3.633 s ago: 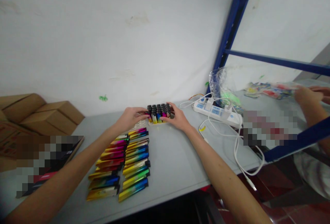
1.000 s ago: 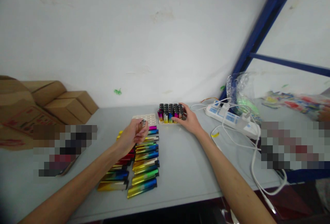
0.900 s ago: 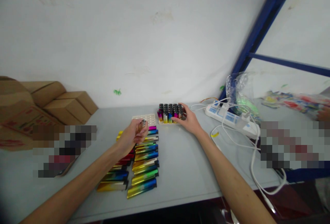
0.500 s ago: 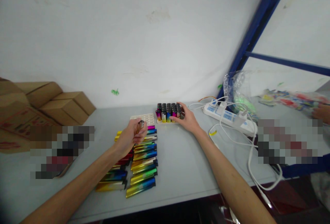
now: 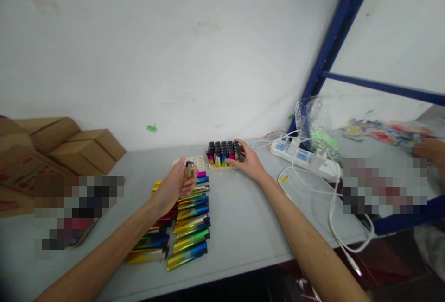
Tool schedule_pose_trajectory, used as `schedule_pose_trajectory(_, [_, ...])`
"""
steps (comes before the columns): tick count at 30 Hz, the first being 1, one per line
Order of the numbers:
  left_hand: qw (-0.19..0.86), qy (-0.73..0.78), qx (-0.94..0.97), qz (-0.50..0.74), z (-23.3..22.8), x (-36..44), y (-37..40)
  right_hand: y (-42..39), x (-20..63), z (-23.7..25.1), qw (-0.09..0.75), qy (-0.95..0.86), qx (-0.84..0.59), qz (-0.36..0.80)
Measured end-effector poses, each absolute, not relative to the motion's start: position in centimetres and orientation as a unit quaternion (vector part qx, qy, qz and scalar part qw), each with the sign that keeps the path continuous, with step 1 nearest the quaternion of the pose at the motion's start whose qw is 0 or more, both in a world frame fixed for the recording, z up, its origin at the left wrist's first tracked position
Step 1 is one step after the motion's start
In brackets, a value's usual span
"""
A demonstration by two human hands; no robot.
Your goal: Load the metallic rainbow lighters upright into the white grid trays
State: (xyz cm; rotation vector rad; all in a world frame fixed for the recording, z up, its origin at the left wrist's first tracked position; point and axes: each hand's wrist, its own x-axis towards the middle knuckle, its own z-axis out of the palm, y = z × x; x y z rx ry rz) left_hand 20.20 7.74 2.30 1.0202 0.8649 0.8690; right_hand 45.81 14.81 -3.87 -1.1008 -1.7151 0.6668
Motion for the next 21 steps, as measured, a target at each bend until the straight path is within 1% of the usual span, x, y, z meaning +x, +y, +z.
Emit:
schedule_pose_trajectory(4, [0.707, 0.336, 0.450, 0.431, 3.2, 20.4, 7.7, 14.7, 45.6, -3.7, 0.492, -0.696, -0.436, 0.288])
schedule_pose_trajectory(7, [0.667, 0.349, 0.471, 0.460, 3.6, 20.6, 8.0, 14.7, 45.6, -3.7, 0.497, -0.695, -0.427, 0.295])
schedule_pose_trajectory(12, [0.621, 0.367, 0.514, 0.465, 3.7, 21.2, 9.5, 14.6, 45.6, -3.5, 0.497, -0.697, -0.427, 0.290])
schedule_pose_trajectory(14, [0.582, 0.390, 0.540, 0.466, 3.6, 21.5, 10.5, 14.5, 45.6, -3.3, 0.497, -0.700, -0.430, 0.279])
schedule_pose_trajectory(19, [0.420, 0.447, 0.620, 0.489, 2.8, 21.9, 12.8, 14.4, 45.6, -3.1, 0.494, -0.709, -0.431, 0.259])
schedule_pose_trajectory(21, [0.372, 0.455, 0.648, 0.484, 2.3, 21.9, 13.1, 14.5, 45.6, -3.2, 0.496, -0.711, -0.428, 0.257])
